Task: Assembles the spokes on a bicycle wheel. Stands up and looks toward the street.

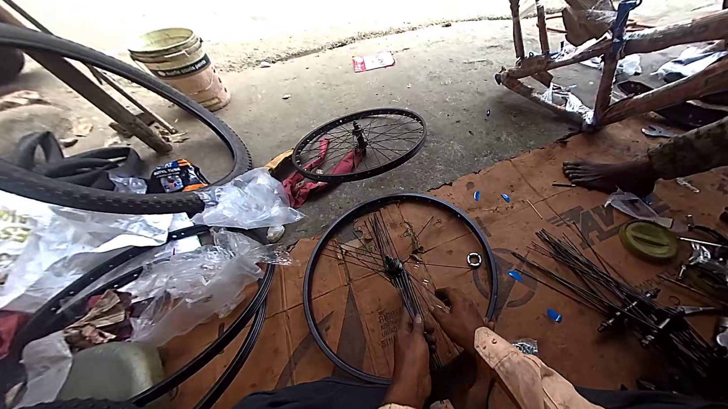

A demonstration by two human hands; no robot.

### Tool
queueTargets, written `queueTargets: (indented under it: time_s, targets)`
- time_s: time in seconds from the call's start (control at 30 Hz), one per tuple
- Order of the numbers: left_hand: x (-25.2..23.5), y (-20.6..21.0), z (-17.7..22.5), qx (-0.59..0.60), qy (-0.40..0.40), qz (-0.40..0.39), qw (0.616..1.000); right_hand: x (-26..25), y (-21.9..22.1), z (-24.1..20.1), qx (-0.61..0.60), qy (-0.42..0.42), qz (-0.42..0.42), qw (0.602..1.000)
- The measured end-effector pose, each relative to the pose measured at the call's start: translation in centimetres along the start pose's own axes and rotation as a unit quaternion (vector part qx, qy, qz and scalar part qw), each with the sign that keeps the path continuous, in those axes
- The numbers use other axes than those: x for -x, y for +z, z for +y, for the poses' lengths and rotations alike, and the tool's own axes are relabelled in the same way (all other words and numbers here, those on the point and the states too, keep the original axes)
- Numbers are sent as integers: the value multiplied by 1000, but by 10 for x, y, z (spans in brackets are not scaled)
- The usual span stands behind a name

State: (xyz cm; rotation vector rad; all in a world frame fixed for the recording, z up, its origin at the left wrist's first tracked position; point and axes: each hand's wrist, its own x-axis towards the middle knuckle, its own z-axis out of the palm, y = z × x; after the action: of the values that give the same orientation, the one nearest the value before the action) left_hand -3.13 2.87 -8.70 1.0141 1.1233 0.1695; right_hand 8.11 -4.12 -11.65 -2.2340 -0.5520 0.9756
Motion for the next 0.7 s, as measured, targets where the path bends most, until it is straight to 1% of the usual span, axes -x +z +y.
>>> queueTargets:
  time_s: [0.1, 0.17, 0.23, 0.27, 0.37, 0.47, 0.57, 0.63, 0.7]
  targets:
    - [18, -7, -20, -7, -4, -16, 1000, -18, -1, -11, 27, 50, -23, 998]
    - [23, -13, -28, -2, -9, -15, 1000, -25, -3, -20, 59, 76, -60, 994]
    - [23, -15, -31, 4, -7, 3, 1000, -33, 0, -24, 61, 83, -105, 989]
    - [22, -16, -31, 3, -4, 10, 1000, -37, 5, -23, 44, 80, -118, 989]
    - [20, -14, -31, -5, 10, 9, 1000, -46, 21, -21, -19, 85, -99, 991]
    - [21, -11, -30, -14, 20, 10, 1000, -53, 34, -23, -46, 104, -63, 991]
    - [22, -10, -31, -12, 20, 12, 1000, -57, 36, -21, -62, 98, -30, 993]
    - [21, -9, -32, -5, 19, 8, 1000, -61, 38, -18, -79, 91, -32, 992]
    - [21, -9, -33, -2, 18, 3, 1000, -66, 42, -12, -132, 97, -42, 986]
